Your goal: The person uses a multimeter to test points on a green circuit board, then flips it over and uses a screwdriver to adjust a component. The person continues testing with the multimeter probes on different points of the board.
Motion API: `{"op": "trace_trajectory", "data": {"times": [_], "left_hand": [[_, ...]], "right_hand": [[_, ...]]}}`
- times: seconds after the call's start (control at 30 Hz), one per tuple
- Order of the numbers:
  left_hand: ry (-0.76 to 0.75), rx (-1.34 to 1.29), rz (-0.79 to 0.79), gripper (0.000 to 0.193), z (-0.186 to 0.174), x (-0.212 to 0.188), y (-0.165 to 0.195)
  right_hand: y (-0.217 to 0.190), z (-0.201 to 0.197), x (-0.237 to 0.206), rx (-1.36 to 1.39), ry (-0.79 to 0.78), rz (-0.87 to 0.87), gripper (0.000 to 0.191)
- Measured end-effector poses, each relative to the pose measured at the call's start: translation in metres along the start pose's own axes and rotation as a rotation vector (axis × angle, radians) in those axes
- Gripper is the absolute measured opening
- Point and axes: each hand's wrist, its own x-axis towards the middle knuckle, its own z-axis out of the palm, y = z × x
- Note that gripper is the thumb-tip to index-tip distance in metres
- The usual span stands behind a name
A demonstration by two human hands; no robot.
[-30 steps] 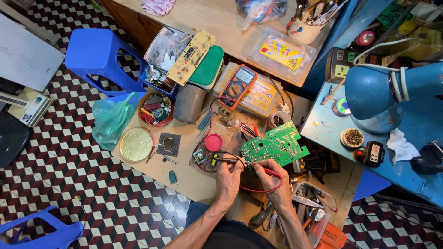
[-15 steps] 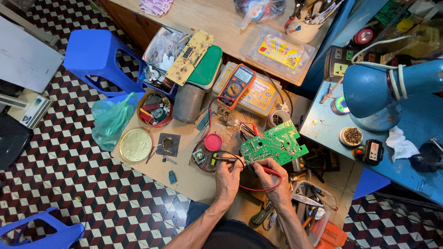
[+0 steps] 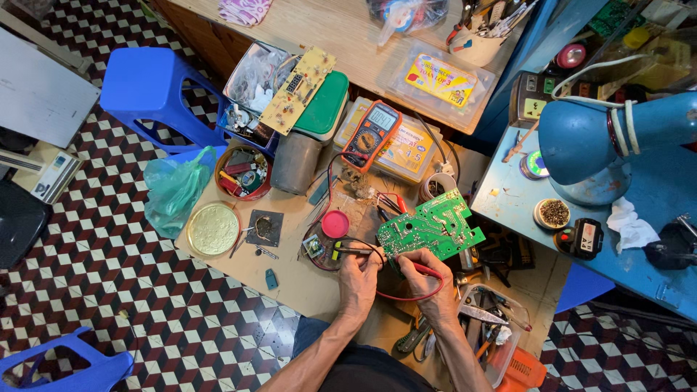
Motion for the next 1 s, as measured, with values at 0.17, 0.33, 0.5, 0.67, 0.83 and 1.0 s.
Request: {"op": "trace_trajectory", "data": {"times": [0.17, 0.33, 0.5, 0.67, 0.83, 1.0], "left_hand": [[-0.004, -0.04, 0.012, 0.027, 0.001, 0.0, -0.001], [-0.051, -0.143, -0.013, 0.021, 0.0, -0.001, 0.003], [-0.061, -0.162, 0.025, 0.018, -0.001, -0.004, 0.007], [-0.028, -0.027, -0.022, 0.02, -0.001, -0.004, 0.008], [-0.069, -0.134, -0.021, 0.019, -0.002, -0.005, 0.01], [-0.075, -0.174, 0.009, 0.018, -0.001, -0.002, 0.014]], "right_hand": [[-0.002, -0.001, 0.0, -0.021, -0.005, 0.023, 0.01], [0.0, -0.001, -0.001, -0.017, 0.006, 0.016, 0.01], [0.003, -0.001, -0.002, -0.017, 0.0, 0.006, 0.011], [0.003, -0.002, -0.001, -0.042, 0.011, 0.041, 0.011], [0.001, -0.002, -0.002, -0.001, 0.008, 0.04, 0.011], [-0.003, -0.001, 0.001, 0.009, 0.003, -0.01, 0.011]]}}
